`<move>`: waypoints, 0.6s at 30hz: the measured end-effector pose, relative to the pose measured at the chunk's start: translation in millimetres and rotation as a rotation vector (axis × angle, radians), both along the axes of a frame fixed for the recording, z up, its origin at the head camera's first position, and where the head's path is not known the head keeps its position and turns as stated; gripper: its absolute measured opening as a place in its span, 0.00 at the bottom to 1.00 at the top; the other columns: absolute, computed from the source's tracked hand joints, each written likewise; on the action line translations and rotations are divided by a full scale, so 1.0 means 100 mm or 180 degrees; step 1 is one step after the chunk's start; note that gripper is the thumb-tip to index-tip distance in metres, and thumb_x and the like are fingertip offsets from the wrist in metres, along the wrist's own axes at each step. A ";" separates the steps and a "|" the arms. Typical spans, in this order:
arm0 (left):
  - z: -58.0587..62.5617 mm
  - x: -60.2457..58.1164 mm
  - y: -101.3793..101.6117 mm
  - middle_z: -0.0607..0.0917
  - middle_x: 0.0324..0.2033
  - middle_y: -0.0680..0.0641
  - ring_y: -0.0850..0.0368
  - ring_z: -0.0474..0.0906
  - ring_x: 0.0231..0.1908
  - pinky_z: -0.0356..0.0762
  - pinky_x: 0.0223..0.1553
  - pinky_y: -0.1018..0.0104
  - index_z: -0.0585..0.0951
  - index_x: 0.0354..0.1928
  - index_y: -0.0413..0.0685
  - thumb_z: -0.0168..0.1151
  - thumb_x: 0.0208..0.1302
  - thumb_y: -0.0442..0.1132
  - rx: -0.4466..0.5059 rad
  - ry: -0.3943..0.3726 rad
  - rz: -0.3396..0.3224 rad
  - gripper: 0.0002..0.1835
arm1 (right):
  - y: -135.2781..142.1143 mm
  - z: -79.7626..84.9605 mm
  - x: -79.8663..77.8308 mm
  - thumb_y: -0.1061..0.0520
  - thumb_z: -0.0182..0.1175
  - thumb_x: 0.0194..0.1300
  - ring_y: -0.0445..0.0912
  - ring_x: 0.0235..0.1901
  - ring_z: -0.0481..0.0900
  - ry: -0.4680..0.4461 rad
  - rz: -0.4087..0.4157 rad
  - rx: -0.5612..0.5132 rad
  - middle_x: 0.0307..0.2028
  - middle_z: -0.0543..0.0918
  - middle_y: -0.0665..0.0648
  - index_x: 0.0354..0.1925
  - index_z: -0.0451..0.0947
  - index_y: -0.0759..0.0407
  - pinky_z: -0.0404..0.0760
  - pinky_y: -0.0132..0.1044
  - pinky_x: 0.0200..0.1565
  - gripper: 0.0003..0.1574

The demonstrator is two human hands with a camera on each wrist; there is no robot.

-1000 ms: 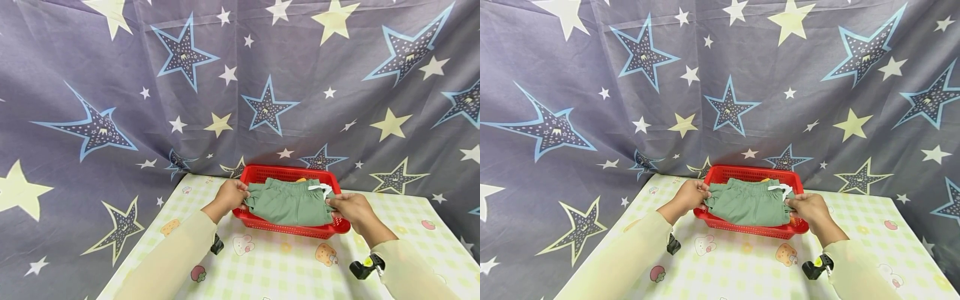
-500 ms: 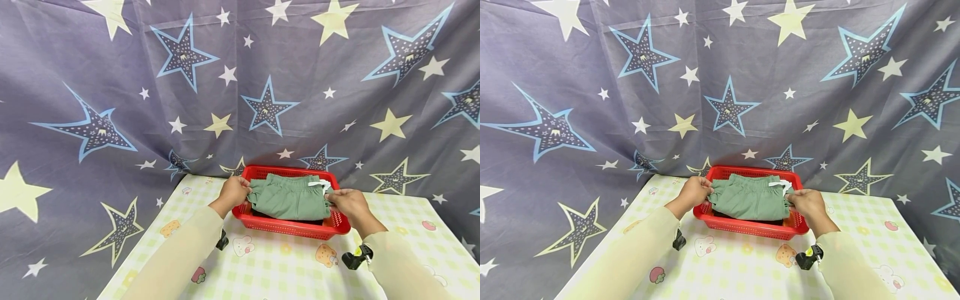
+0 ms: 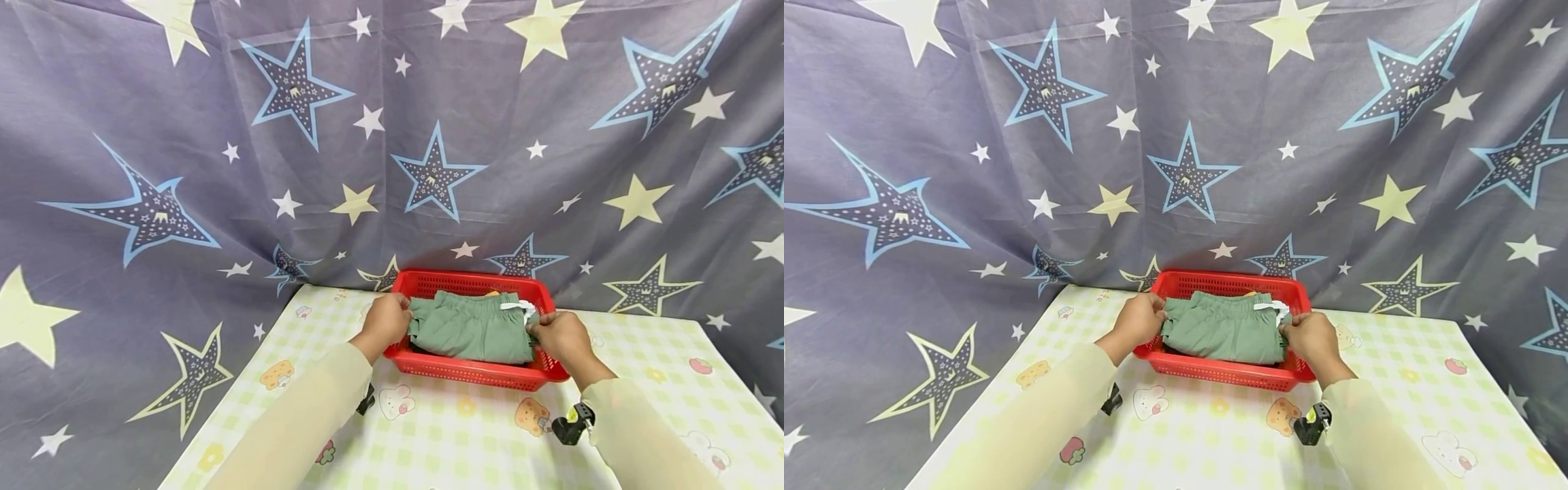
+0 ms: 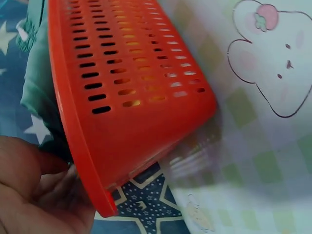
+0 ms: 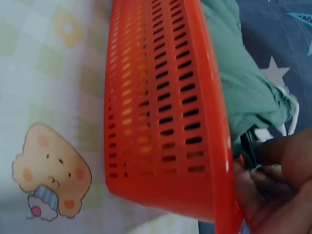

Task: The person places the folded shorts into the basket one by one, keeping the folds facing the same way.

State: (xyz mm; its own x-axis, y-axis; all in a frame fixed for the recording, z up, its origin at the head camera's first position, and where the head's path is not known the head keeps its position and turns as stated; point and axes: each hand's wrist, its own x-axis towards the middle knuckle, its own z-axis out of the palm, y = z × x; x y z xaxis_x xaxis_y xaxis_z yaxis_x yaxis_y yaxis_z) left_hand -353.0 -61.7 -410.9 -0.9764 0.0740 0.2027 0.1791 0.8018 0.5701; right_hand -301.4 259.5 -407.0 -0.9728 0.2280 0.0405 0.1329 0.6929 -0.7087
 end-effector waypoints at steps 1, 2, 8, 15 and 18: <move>0.00 0.02 0.01 0.88 0.42 0.46 0.48 0.84 0.44 0.81 0.46 0.54 0.85 0.49 0.44 0.64 0.69 0.35 -0.0073 0.0103 -0.0012 0.09 | -0.01 0.00 0.00 0.55 0.63 0.66 0.62 0.41 0.84 0.0067 -0.0035 0.0115 0.38 0.87 0.67 0.47 0.82 0.73 0.80 0.52 0.45 0.20; 0.00 0.03 0.03 0.87 0.44 0.45 0.46 0.84 0.46 0.81 0.48 0.53 0.84 0.52 0.43 0.63 0.71 0.36 -0.0128 0.0209 -0.0009 0.11 | -0.02 0.01 0.00 0.55 0.62 0.66 0.64 0.44 0.82 0.0146 -0.0109 0.0163 0.42 0.86 0.69 0.50 0.81 0.73 0.78 0.56 0.47 0.23; 0.10 0.14 0.17 0.77 0.63 0.44 0.44 0.72 0.65 0.71 0.64 0.49 0.79 0.65 0.48 0.56 0.76 0.47 -0.0507 0.1042 -0.0334 0.21 | -0.18 0.05 0.01 0.52 0.57 0.72 0.69 0.63 0.68 0.1193 -0.0443 0.0140 0.63 0.73 0.74 0.67 0.69 0.71 0.67 0.61 0.64 0.33; 0.10 0.28 0.36 0.57 0.79 0.48 0.47 0.40 0.79 0.40 0.77 0.49 0.70 0.74 0.60 0.47 0.79 0.56 -0.1566 0.1025 -0.1105 0.27 | -0.39 -0.03 0.01 0.50 0.60 0.74 0.68 0.73 0.56 0.1990 0.0778 0.1056 0.74 0.61 0.69 0.72 0.66 0.66 0.55 0.64 0.70 0.37; 0.05 0.30 0.40 0.50 0.81 0.50 0.47 0.32 0.79 0.32 0.76 0.48 0.64 0.78 0.65 0.42 0.80 0.57 -0.1847 0.0655 -0.1201 0.28 | -0.43 -0.09 0.03 0.43 0.53 0.78 0.65 0.76 0.49 0.1559 0.1170 0.1391 0.77 0.56 0.67 0.76 0.61 0.62 0.51 0.66 0.71 0.40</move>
